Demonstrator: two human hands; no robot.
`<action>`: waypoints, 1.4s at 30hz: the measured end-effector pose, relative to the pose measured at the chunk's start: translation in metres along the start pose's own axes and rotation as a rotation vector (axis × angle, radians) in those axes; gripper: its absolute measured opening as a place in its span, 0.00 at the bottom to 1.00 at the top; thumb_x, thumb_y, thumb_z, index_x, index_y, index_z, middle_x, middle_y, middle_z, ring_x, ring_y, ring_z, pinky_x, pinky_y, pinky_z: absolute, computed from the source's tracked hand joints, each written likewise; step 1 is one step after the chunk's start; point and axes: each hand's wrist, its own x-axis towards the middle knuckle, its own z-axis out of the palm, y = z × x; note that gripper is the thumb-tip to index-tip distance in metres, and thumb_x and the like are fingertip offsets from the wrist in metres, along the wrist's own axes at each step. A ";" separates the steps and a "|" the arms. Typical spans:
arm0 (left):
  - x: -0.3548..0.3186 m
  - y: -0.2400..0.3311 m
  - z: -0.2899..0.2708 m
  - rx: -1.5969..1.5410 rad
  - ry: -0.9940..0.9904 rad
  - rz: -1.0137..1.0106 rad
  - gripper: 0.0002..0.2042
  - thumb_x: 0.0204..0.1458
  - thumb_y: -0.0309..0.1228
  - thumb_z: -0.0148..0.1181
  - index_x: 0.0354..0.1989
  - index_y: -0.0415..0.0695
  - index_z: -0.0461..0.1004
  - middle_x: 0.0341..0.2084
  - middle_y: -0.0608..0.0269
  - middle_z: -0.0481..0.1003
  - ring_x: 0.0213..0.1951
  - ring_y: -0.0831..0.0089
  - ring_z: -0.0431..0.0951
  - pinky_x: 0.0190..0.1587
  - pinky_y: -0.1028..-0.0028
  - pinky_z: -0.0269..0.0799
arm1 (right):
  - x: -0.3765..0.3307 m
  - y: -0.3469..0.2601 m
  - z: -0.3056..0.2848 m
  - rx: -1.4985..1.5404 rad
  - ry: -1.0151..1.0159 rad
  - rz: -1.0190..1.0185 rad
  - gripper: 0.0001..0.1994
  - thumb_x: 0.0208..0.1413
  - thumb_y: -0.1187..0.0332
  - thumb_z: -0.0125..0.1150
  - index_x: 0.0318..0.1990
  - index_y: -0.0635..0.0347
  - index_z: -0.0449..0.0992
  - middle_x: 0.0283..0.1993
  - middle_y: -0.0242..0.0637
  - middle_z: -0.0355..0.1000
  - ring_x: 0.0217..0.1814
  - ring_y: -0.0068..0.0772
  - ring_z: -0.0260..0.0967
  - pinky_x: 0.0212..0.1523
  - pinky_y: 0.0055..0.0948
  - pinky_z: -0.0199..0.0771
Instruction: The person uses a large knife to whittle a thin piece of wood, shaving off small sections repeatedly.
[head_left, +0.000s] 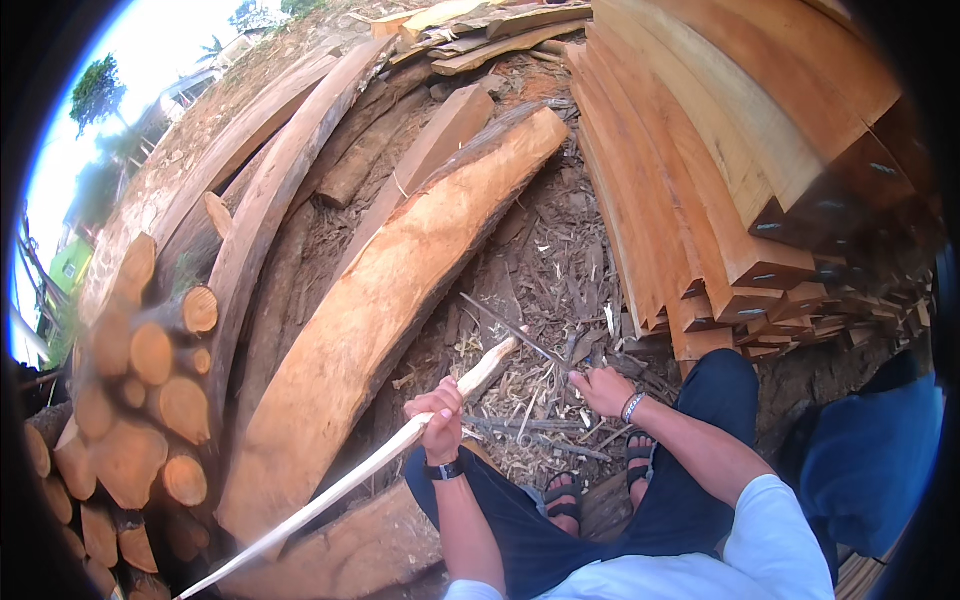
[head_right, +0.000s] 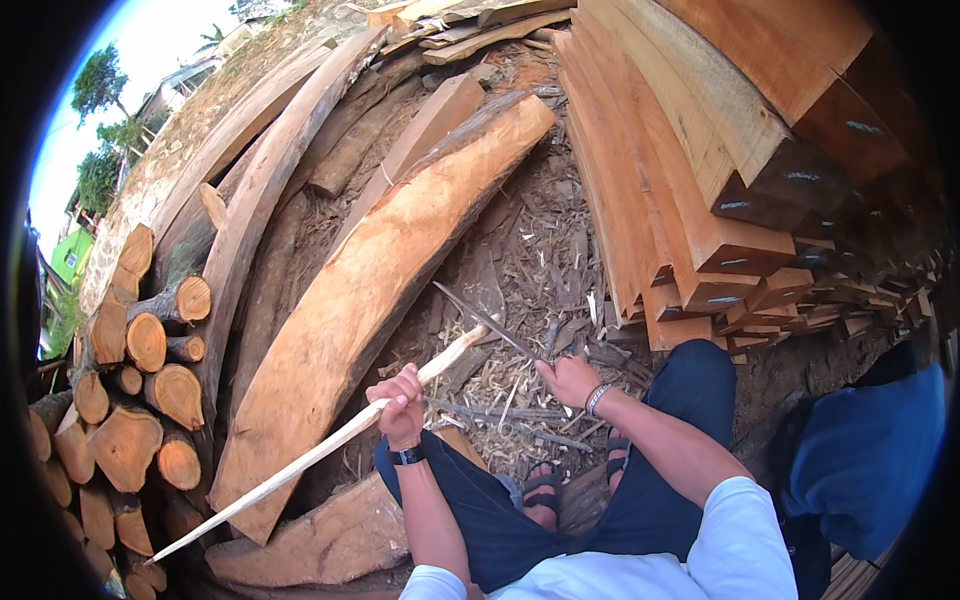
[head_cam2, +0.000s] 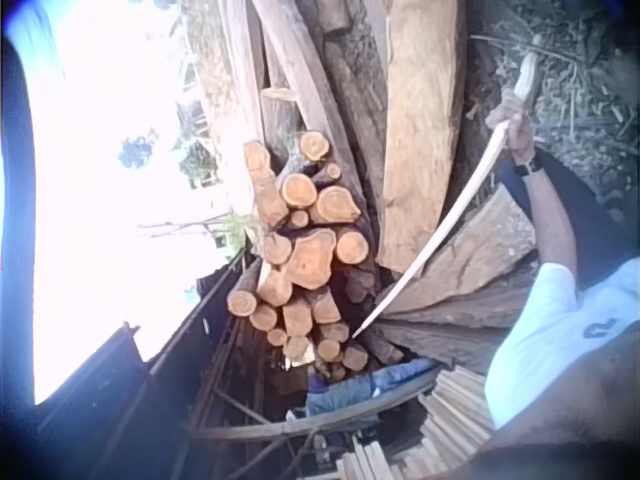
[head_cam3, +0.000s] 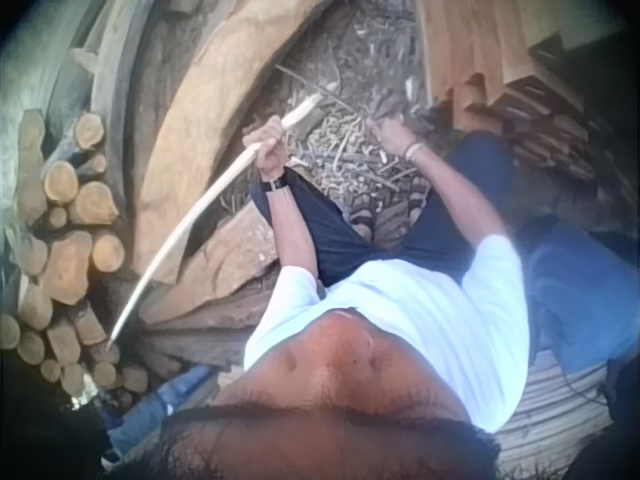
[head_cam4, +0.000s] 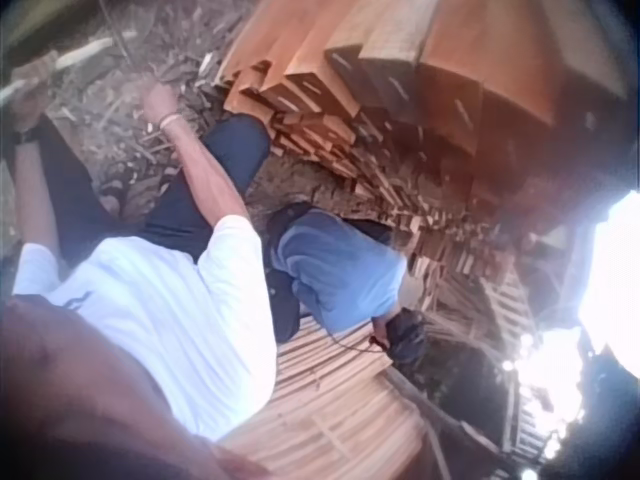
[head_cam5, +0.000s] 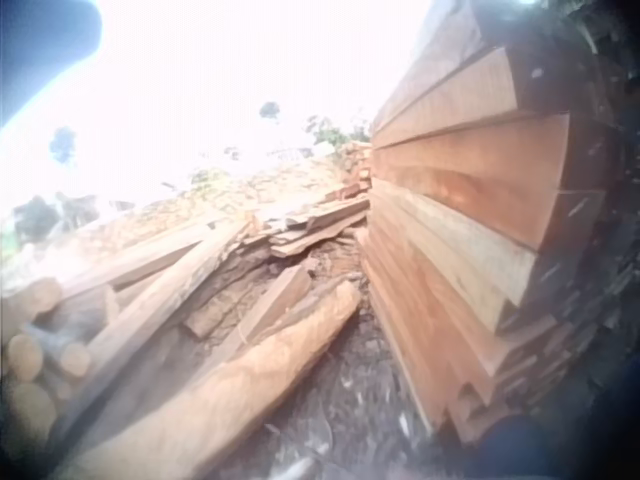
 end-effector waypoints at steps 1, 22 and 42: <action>0.000 0.000 -0.003 0.023 -0.012 0.006 0.14 0.40 0.30 0.59 0.10 0.41 0.63 0.09 0.62 0.65 0.17 0.70 0.62 0.43 0.65 0.58 | -0.002 -0.005 0.000 0.024 -0.012 -0.070 0.37 0.66 0.41 0.39 0.25 0.72 0.77 0.27 0.64 0.74 0.37 0.66 0.75 0.45 0.54 0.74; 0.001 -0.009 0.004 -0.128 0.329 0.145 0.16 0.51 0.40 0.52 0.17 0.48 0.58 0.07 0.68 0.57 0.12 0.78 0.57 0.18 0.79 0.55 | -0.016 -0.017 0.007 0.024 -0.175 -0.099 0.37 0.66 0.41 0.38 0.27 0.70 0.78 0.26 0.62 0.74 0.34 0.63 0.75 0.42 0.54 0.74; 0.008 -0.020 0.006 -0.475 0.590 0.145 0.16 0.44 0.38 0.50 0.12 0.51 0.52 0.08 0.69 0.53 0.17 0.77 0.54 0.25 0.75 0.52 | -0.013 -0.033 -0.010 0.316 0.181 -0.072 0.34 0.56 0.38 0.58 0.32 0.72 0.74 0.24 0.56 0.73 0.28 0.52 0.75 0.34 0.46 0.73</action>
